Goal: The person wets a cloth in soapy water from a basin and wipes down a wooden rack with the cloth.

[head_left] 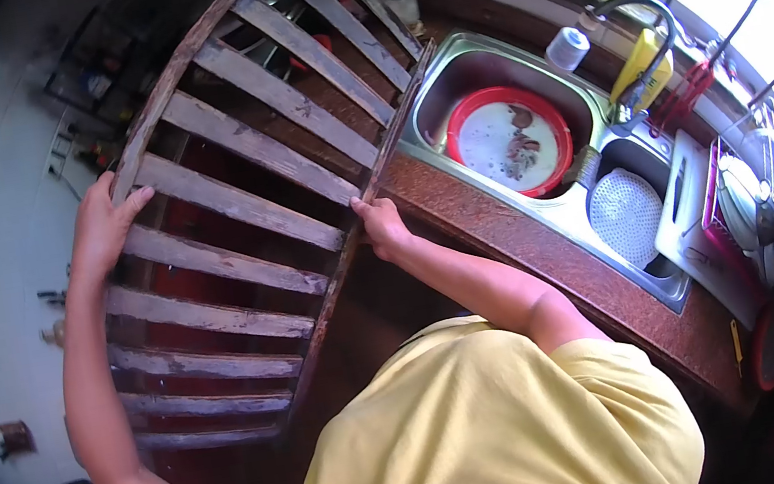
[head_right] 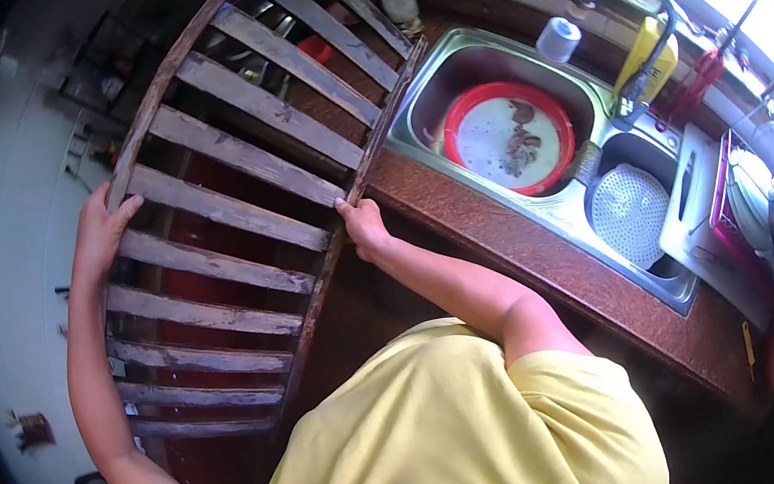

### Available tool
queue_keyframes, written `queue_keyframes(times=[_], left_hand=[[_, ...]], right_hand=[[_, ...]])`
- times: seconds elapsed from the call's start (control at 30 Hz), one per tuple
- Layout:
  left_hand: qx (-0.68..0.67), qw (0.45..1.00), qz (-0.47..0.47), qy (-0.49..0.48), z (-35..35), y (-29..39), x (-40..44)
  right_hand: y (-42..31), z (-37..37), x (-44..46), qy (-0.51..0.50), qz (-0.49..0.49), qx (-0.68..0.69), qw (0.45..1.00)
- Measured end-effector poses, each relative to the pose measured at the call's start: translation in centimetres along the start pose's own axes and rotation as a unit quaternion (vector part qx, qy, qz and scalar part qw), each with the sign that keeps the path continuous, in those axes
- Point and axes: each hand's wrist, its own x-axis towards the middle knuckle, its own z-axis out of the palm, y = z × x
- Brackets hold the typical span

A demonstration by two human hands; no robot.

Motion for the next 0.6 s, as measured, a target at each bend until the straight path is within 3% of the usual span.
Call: queue_keyframes(times=[0.07, 0.1, 0.23, 0.43, 0.6], left_hand=[[0.026, 0.999, 0.03, 0.026, -1.1, 0.6, 0.4], [0.025, 0.998, 0.022, 0.062, -1.0, 2.6, -2.1], [0.106, 0.991, 0.005, 0.085, -0.9, 6.5, -5.4], [0.174, 0.976, -0.03, 0.129, -1.0, 11.1, -8.4], [0.197, 0.969, -0.052, 0.142, -0.7, 13.4, -9.7]], right_hand=[[1.8, 0.6, 2.5, 0.025, -0.039, -0.081, 0.996], [-0.5, -0.2, 2.5, -0.001, -0.06, -0.098, 0.993], [-2.3, 0.0, -1.9, -0.014, -0.027, -0.084, 0.996], [-6.3, 0.0, -1.9, 0.009, -0.006, -0.224, 0.975], [-5.5, 0.1, -0.7, 0.013, -0.065, -0.196, 0.978]])
